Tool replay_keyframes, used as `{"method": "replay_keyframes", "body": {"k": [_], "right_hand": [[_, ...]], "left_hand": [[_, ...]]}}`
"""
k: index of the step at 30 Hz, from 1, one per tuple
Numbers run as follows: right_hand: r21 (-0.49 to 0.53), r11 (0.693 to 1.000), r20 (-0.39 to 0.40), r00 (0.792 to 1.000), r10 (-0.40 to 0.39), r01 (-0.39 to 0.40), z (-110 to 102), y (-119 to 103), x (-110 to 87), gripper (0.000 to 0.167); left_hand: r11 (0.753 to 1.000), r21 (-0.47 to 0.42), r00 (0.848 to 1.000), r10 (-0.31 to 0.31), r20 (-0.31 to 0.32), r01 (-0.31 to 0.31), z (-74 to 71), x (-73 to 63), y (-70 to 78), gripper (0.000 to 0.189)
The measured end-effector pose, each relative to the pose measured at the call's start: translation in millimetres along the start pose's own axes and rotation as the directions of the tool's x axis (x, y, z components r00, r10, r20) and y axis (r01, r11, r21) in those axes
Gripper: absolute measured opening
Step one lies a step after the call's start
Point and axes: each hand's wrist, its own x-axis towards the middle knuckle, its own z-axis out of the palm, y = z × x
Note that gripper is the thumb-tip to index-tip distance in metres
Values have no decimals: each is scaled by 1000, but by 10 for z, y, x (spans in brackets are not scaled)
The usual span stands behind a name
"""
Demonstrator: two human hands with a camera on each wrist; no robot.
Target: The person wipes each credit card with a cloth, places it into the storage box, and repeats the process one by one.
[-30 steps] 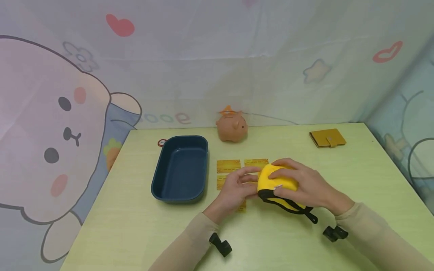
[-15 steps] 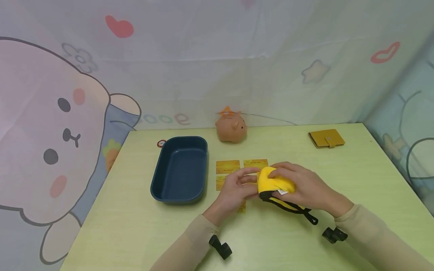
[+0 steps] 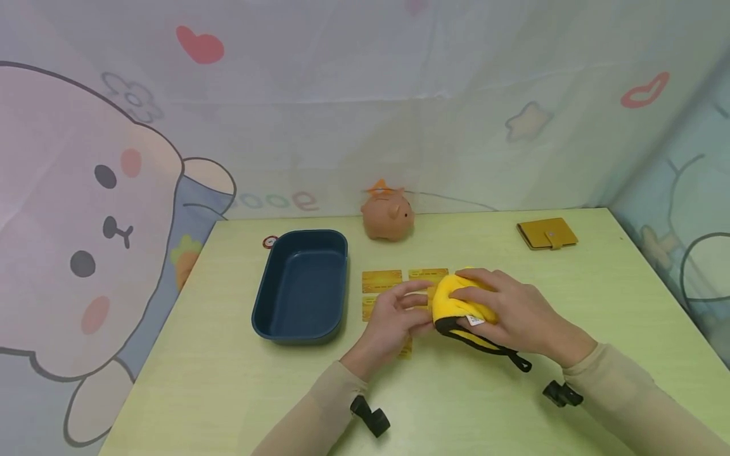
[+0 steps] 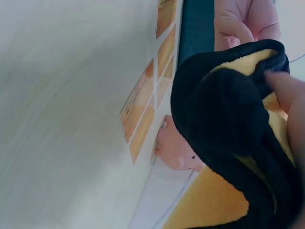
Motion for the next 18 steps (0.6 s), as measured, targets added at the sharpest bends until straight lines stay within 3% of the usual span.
{"method": "replay_keyframes", "body": {"k": [6, 18], "right_hand": [[23, 999, -4, 1000, 22, -22, 3, -29, 8, 61], [-17, 998, 55, 997, -51, 52, -80, 23, 14, 45]], "left_hand": [[998, -56, 1000, 3, -13, -3, 4, 6, 12, 57], [996, -94, 999, -14, -32, 11, -18, -24, 32, 56]]}}
